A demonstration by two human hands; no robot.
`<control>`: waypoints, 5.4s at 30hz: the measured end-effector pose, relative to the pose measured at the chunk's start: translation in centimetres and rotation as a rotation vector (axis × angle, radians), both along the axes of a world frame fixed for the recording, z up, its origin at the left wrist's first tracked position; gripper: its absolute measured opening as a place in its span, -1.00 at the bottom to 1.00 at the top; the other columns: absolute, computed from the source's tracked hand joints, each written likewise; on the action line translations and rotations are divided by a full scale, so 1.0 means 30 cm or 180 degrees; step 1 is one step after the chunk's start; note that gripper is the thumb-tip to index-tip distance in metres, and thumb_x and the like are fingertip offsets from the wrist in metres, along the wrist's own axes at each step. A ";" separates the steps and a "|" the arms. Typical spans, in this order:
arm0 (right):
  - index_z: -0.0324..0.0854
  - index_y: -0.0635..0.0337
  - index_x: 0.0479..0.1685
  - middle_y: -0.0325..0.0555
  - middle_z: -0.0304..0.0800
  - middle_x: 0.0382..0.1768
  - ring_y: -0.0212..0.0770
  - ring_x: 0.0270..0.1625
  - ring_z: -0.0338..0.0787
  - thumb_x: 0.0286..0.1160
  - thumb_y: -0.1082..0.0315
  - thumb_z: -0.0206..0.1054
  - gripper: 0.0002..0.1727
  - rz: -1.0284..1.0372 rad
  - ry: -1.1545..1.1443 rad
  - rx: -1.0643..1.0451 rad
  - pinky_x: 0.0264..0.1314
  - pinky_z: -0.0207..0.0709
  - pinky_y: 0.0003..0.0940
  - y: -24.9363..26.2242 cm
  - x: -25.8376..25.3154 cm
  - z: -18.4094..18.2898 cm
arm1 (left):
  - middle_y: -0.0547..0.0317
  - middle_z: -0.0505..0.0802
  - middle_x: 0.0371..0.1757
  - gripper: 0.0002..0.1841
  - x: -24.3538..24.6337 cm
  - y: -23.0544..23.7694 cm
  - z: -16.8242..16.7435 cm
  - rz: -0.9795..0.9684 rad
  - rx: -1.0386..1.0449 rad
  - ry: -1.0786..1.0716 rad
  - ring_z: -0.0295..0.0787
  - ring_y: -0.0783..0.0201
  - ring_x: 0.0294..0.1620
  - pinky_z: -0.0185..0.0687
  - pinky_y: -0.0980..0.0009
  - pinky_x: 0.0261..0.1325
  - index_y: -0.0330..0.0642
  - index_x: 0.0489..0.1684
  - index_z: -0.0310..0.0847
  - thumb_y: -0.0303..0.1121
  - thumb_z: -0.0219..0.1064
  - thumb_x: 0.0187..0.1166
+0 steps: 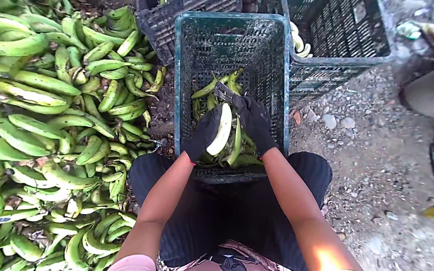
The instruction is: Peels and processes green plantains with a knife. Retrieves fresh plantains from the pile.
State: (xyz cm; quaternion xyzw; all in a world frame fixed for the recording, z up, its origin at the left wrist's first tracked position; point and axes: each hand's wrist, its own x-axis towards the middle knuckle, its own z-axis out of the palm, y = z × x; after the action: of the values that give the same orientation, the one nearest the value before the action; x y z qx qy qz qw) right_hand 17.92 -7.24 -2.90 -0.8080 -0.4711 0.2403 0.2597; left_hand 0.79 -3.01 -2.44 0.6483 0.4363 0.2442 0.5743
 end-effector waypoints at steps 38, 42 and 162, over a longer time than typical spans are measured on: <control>0.56 -0.15 0.60 0.32 0.69 0.31 0.41 0.37 0.63 0.62 -0.39 -0.19 -0.20 0.0646 -0.0538 0.0816 0.22 0.40 0.50 -0.064 -0.095 -0.035 | 0.20 0.71 -0.31 -0.41 -0.012 0.105 0.022 0.1146 -0.0801 -0.2056 0.71 0.35 -0.35 0.74 0.35 -0.24 -0.12 0.18 0.42 0.10 -0.44 0.86; 0.66 -0.24 0.50 0.24 0.78 0.08 0.35 0.19 0.70 0.41 -0.67 -0.27 -0.01 0.0757 -0.1423 0.1798 0.31 0.26 0.49 -0.082 -0.137 -0.074 | 0.14 0.70 -0.45 -0.42 -0.054 0.105 0.061 0.1528 -0.1950 -0.2735 0.71 0.31 -0.52 0.70 0.46 -0.47 -0.13 -0.10 0.42 0.10 -0.43 0.86; 0.62 0.09 0.37 -0.22 0.76 -0.02 -0.45 -0.13 0.71 0.75 -0.14 -0.05 -0.41 -0.0416 0.1236 0.1768 -0.02 0.65 -0.36 -0.200 0.220 0.151 | -0.13 0.83 0.14 -0.47 -0.097 0.053 0.009 -0.1499 -0.0140 0.1713 0.81 0.01 0.03 0.69 -0.12 0.16 -0.08 0.54 0.54 -0.04 0.33 0.65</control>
State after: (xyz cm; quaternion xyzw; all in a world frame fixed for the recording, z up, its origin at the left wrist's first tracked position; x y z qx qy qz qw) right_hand 24.53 -13.24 1.63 -0.6741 -0.4076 0.2351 0.5694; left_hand -2.11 -1.42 -2.17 0.7596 0.4157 -0.0837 0.4931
